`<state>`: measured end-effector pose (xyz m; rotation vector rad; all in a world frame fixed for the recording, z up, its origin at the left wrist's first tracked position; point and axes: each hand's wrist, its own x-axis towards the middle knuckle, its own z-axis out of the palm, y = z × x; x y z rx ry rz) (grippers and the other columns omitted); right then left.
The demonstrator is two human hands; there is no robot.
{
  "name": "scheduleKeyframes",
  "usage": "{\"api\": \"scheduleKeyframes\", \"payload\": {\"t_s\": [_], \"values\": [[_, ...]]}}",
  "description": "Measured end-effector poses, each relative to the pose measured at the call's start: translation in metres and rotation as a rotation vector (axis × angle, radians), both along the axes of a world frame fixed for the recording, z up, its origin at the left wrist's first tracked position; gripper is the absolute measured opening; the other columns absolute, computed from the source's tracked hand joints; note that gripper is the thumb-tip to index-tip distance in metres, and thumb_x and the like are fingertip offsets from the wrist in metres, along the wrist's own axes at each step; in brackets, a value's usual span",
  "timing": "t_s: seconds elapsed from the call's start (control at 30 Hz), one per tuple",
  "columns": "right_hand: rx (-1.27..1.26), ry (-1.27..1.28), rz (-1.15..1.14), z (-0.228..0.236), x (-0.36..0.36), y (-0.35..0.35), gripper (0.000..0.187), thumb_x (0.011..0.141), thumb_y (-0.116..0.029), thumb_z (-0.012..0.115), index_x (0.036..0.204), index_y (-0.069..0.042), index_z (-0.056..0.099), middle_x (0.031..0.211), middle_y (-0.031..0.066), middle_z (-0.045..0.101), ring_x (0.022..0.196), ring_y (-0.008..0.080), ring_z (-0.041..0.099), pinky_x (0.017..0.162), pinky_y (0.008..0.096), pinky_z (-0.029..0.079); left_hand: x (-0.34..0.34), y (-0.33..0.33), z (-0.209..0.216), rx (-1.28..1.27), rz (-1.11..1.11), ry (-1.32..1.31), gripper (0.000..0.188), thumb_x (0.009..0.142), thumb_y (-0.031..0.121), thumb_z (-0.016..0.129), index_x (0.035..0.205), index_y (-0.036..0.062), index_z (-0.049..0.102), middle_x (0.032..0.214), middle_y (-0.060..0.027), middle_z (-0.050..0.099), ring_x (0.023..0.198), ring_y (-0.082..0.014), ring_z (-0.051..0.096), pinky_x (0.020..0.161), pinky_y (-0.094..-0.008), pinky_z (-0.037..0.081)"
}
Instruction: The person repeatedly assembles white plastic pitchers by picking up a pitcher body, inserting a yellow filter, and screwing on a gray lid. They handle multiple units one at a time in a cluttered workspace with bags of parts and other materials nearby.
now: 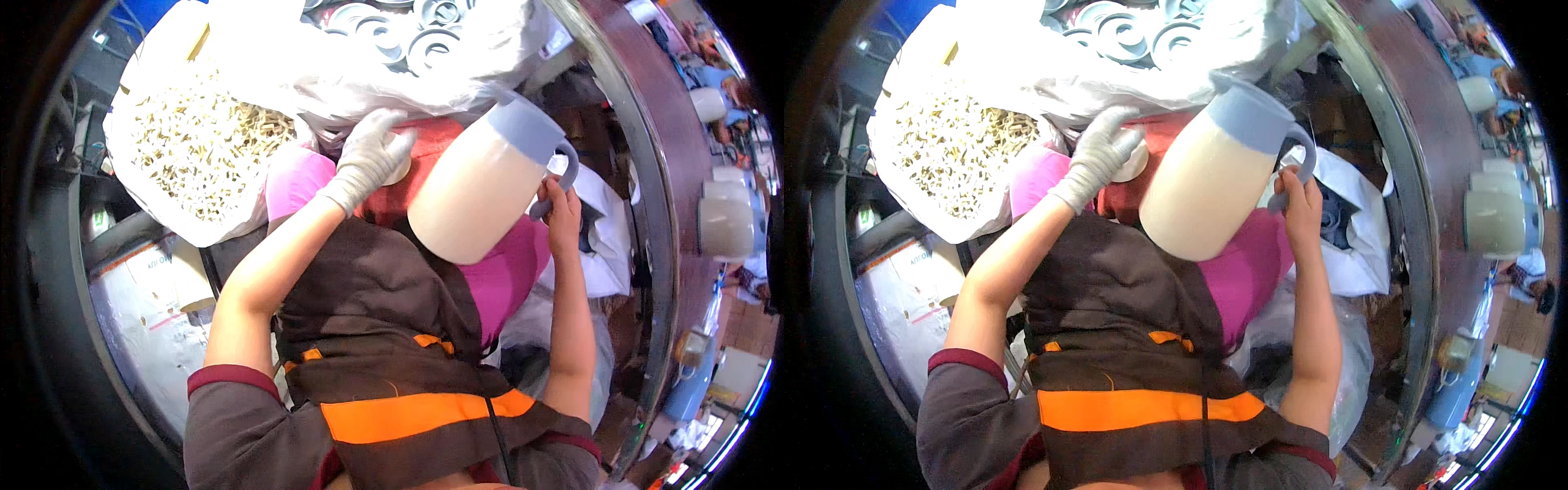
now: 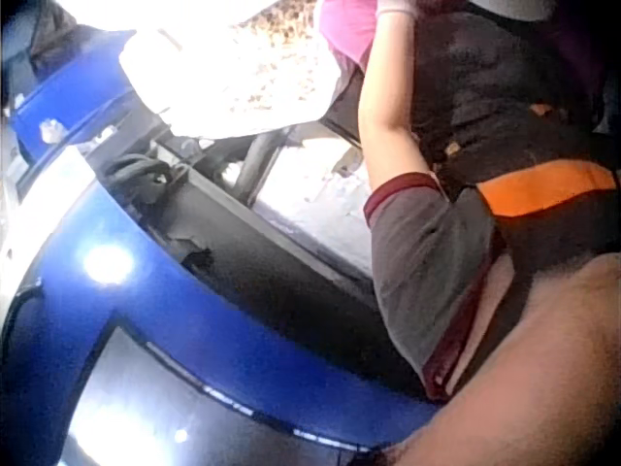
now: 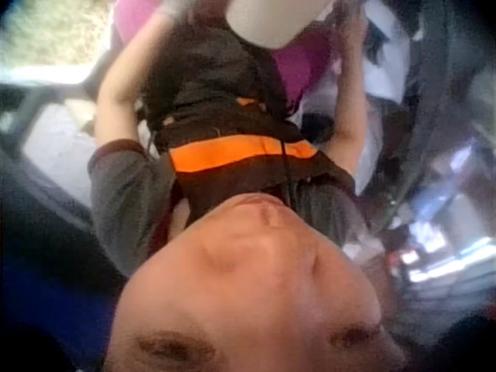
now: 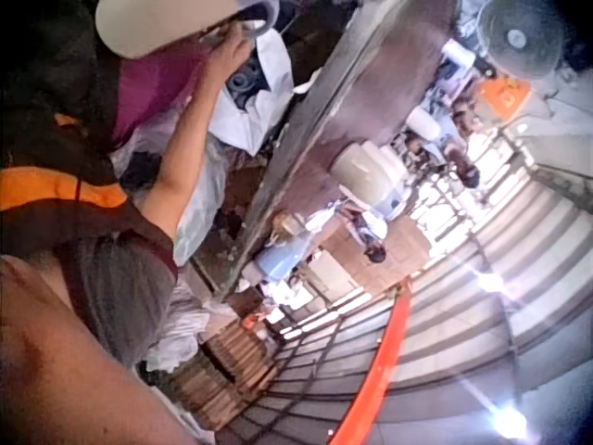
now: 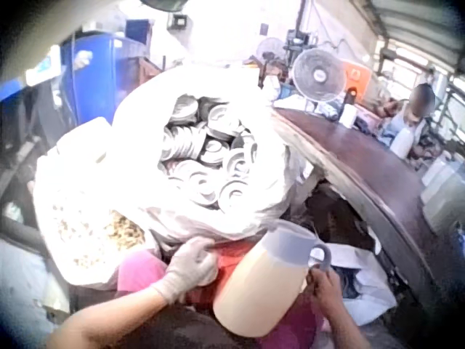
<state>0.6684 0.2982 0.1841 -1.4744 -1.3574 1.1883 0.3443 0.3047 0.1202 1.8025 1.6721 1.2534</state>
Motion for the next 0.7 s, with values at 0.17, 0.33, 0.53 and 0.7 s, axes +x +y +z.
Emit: {"api": "scheduleKeyframes", "payload": {"t_s": [0.17, 0.33, 0.53, 0.7], "values": [[0.015, -0.243, 0.389, 0.030, -0.041, 0.015, 0.018, 0.091, -0.021, 0.054, 0.094, -0.003, 0.059, 0.075, -0.0022, 0.054, 0.068, 0.0067, 0.048, 0.063, 0.0234, 0.040, -0.016, -0.013, 0.124, -0.569, -0.505, -0.180, 0.042, 0.083, 0.035, 0.068, 0.108, 0.0009, 0.064, 0.112, -0.0118, 0.059, 0.105, -0.0183, 0.054, 0.093, -0.0312, 0.042], [-0.070, -0.177, 0.618, 0.047, -0.109, 0.073, 0.031, 0.090, -0.025, 0.059, 0.108, 0.000, 0.061, 0.079, 0.0017, 0.060, 0.071, 0.0086, 0.054, 0.065, 0.0242, 0.044, -0.050, -0.046, 0.099, -0.514, -0.374, -0.397, 0.048, 0.081, 0.034, 0.064, 0.108, -0.0054, 0.063, 0.127, -0.0171, 0.048, 0.118, -0.0215, 0.046, 0.100, -0.0319, 0.036], [0.636, -0.986, 0.118, 0.004, -0.159, 0.241, 0.085, 0.077, -0.048, 0.069, 0.135, 0.004, 0.036, 0.137, 0.0291, 0.039, 0.122, 0.0388, 0.046, 0.098, 0.0437, 0.040, -0.092, -0.080, 0.066, -0.539, -0.150, -1.034, 0.058, 0.085, 0.043, 0.060, 0.120, -0.0028, 0.055, 0.106, -0.0079, 0.062, 0.099, -0.0147, 0.057, 0.091, -0.0281, 0.042], [0.348, -1.379, -0.086, 0.012, -0.169, 0.311, 0.081, 0.077, -0.049, 0.066, 0.134, 0.000, 0.037, 0.127, 0.0257, 0.051, 0.116, 0.0381, 0.052, 0.091, 0.0497, 0.046, -0.096, -0.091, 0.044, -0.501, -0.061, -1.258, 0.061, 0.081, 0.048, 0.064, 0.118, -0.0007, 0.055, 0.107, -0.0086, 0.062, 0.099, -0.0166, 0.058, 0.090, -0.0298, 0.045]]}}
